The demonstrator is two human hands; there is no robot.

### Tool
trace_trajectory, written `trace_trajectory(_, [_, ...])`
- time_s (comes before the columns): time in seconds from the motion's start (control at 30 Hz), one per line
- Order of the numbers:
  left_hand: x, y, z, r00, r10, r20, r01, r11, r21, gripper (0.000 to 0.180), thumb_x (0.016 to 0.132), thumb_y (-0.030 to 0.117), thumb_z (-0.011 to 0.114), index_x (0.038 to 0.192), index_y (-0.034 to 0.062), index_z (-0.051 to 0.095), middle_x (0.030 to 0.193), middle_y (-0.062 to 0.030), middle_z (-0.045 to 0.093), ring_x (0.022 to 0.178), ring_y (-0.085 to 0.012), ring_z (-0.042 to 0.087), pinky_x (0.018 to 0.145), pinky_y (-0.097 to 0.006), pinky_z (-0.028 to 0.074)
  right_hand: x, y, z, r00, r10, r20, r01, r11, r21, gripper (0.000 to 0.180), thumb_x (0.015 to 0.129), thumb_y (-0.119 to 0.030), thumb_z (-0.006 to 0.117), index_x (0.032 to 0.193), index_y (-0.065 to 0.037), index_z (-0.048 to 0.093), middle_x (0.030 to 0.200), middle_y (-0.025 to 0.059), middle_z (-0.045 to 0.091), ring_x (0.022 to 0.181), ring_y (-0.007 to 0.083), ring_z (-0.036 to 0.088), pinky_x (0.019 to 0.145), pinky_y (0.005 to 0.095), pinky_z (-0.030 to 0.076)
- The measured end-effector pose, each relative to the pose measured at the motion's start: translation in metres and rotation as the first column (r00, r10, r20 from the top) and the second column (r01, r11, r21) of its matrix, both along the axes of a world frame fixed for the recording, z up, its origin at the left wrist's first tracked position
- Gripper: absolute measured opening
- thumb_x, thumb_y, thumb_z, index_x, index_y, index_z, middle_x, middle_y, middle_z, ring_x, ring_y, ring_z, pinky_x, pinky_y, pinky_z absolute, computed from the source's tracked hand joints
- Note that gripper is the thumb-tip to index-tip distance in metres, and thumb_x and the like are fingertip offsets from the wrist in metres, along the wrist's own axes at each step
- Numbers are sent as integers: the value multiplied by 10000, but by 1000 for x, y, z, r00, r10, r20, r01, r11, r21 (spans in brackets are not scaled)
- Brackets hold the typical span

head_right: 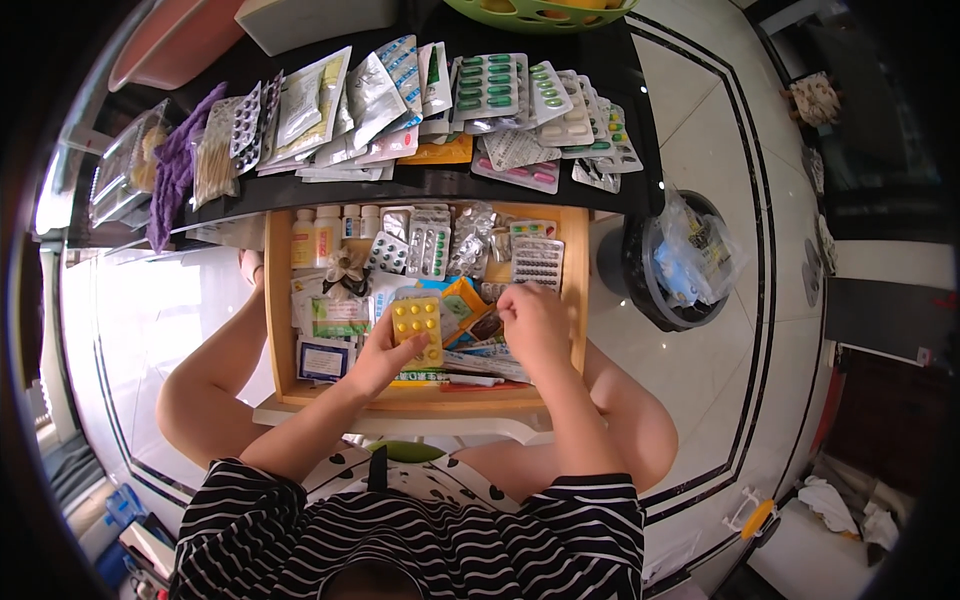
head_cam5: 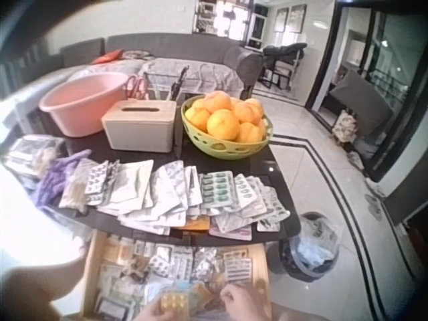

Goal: The person organizes various medication packets and blister packs by taking them out of a drawer and placing them on a black surface.

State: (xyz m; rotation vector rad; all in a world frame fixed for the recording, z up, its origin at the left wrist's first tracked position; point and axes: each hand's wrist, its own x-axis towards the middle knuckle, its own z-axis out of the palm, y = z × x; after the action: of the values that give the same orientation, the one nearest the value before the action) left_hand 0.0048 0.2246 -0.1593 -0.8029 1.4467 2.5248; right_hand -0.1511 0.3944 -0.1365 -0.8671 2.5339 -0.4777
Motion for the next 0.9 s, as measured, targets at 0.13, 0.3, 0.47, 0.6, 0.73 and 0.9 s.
trace_trajectory(0.13, [-1, -1, 1, 999, 35, 13, -36, 998, 54, 430, 904, 106, 604, 1272, 54, 388, 1128, -65, 553, 1012, -135, 545, 868, -295, 468, -3, -6, 19, 915, -215, 341, 359, 819, -448, 127, 812, -31, 643, 924, -41, 584, 814, 27, 605, 772, 161, 583, 684, 287, 468])
trace_trajectory(0.3, [1, 0, -6, 997, 68, -23, -67, 996, 55, 439, 950, 203, 559, 1321, 59, 374, 1148, -51, 544, 1047, -129, 508, 929, -292, 411, 13, -19, 35, 328, 11, 945, 773, 572, -275, 128, 869, -75, 627, 982, -49, 571, 860, -13, 569, 769, 77, 541, 690, 221, 461])
trace_trajectory(0.47, [-1, 2, 7, 991, 122, 55, -123, 992, 31, 436, 960, 242, 547, 1315, 54, 379, 1132, -43, 545, 1026, -114, 497, 935, -285, 399, 30, -22, 10, 395, -65, 916, 696, 672, -253, 149, 880, -107, 635, 1009, -69, 571, 878, -18, 564, 790, 65, 533, 691, 227, 463])
trace_trajectory(0.6, [0, -1, 10, 1000, -8, 15, 9, 999, -38, 454, 931, 206, 602, 1302, 55, 388, 1111, -32, 558, 988, -101, 514, 894, -267, 428, 36, -29, 10, 478, -115, 871, 662, 699, -270, 119, 885, -91, 630, 971, -67, 551, 872, -15, 564, 785, 65, 539, 679, 218, 474])
trace_trajectory(0.73, [0, 0, 4, 1000, 23, 4, -23, 999, -26, 465, 908, 183, 635, 1288, 56, 400, 1113, -34, 567, 985, -104, 528, 873, -260, 442, 35, -30, 4, 466, -118, 877, 645, 724, -246, 145, 868, -71, 646, 942, -46, 524, 839, 7, 577, 742, 59, 546, 634, 214, 487])
trace_trajectory(0.9, [-1, -2, 0, 984, 166, 60, -169, 984, 64, 526, 916, 208, 620, 1351, 62, 364, 1191, -48, 545, 1076, -135, 509, 943, -291, 405, 38, -35, 11, 427, -52, 903, 670, 689, -277, 131, 875, -45, 623, 939, -47, 509, 842, 9, 576, 744, 59, 547, 660, 220, 490])
